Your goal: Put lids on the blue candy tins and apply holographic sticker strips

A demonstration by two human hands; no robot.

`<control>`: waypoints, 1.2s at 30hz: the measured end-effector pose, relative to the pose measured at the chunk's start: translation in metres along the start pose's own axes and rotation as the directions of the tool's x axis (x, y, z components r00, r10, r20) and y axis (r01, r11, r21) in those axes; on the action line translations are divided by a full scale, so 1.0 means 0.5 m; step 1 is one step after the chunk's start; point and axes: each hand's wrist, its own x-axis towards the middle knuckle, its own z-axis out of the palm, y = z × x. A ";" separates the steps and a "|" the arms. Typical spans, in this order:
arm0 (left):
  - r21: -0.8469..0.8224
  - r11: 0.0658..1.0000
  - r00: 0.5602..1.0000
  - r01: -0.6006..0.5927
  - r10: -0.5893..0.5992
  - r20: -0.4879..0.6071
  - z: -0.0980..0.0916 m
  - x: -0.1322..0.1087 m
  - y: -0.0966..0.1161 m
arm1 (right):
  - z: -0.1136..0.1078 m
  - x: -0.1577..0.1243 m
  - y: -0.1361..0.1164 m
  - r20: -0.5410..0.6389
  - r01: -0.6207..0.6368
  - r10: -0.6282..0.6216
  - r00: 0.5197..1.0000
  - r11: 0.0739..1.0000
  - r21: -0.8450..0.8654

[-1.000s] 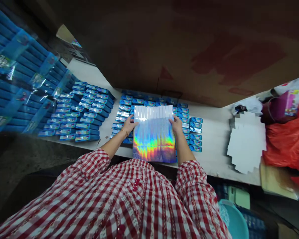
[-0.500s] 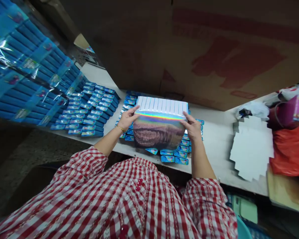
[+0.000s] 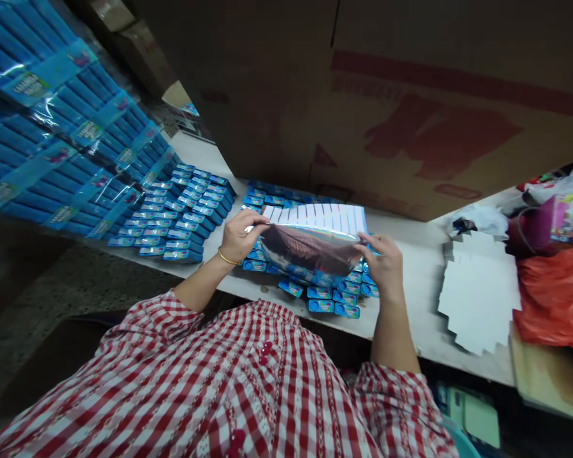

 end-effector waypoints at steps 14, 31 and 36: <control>-0.131 0.984 0.934 -0.120 0.157 0.321 -0.049 -0.020 0.095 | 0.099 0.024 -0.214 0.502 0.563 -0.462 0.731 0.824 -0.062; -0.715 0.419 0.745 0.560 -0.632 0.214 0.063 -0.004 -0.023 | -0.025 0.140 -0.024 0.550 0.061 -0.077 0.832 0.997 0.047; -0.626 0.331 0.588 0.706 -0.767 0.257 0.126 0.006 -0.093 | 0.049 0.197 0.073 0.540 -0.044 0.065 0.839 0.998 -0.052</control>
